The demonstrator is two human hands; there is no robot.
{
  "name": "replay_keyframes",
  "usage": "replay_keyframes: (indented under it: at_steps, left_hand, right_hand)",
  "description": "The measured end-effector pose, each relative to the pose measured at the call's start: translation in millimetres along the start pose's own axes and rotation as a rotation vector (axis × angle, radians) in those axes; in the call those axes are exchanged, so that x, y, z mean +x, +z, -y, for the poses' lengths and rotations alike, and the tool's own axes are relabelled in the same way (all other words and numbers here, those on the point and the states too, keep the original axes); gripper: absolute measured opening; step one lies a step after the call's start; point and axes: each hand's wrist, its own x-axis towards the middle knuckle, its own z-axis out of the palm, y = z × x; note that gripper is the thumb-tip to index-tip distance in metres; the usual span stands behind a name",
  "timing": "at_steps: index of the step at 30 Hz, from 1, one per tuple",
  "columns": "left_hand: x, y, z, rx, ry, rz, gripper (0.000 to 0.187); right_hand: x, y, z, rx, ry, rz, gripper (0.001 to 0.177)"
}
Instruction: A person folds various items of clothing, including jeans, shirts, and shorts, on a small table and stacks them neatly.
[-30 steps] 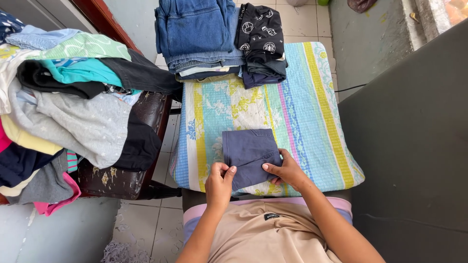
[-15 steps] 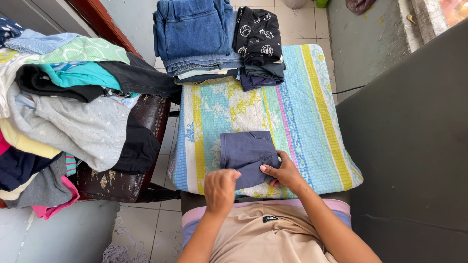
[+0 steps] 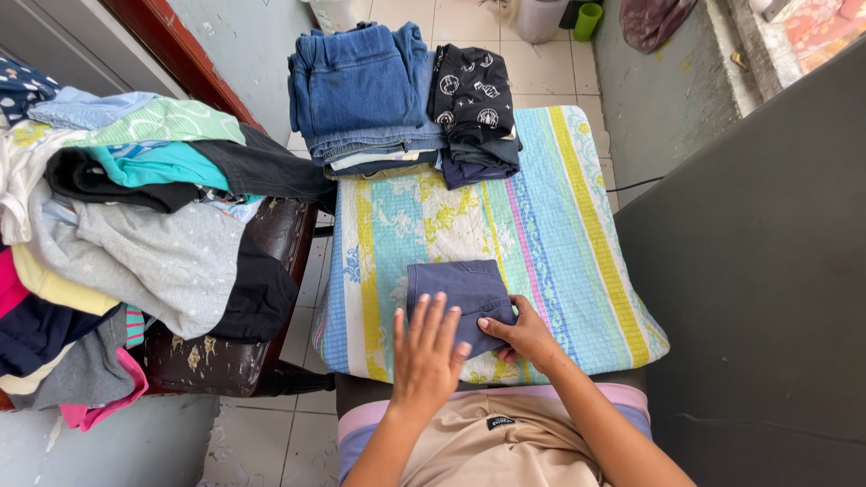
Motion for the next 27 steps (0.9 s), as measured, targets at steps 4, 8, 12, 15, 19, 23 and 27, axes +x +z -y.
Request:
replay_keyframes:
  at_steps: [4,8,12,15,19,23,27]
  left_hand:
    - [-20,45,17,0.227,-0.011,0.149,0.081]
    - [-26,56,27,-0.117,-0.089,0.214,0.074]
    - [-26,42,30,-0.333,-0.159,0.216,0.074]
    - [-34,49,35,-0.307,-0.162,0.263,0.077]
    - [-22,37,40,-0.338,-0.191,0.302,0.081]
    - [-3,28,63,-0.334,-0.227,0.323,0.080]
    - [-3,55,111,-0.051,-0.377,0.521,0.078]
  right_hand:
    - [-8,-3,12,-0.005,0.024,0.045,0.076]
    - [-8,-7,31,-0.041,0.093,0.058,0.092]
    - [41,-12,18,0.138,0.025,0.165,0.060]
    - [13,9,58,0.348,0.154,0.147,0.079]
    - [21,8,60,0.382,0.191,0.202,0.064]
    - [32,-4,68,0.496,0.315,0.145,0.048]
    - [5,-30,145,0.544,0.065,-0.123,0.059]
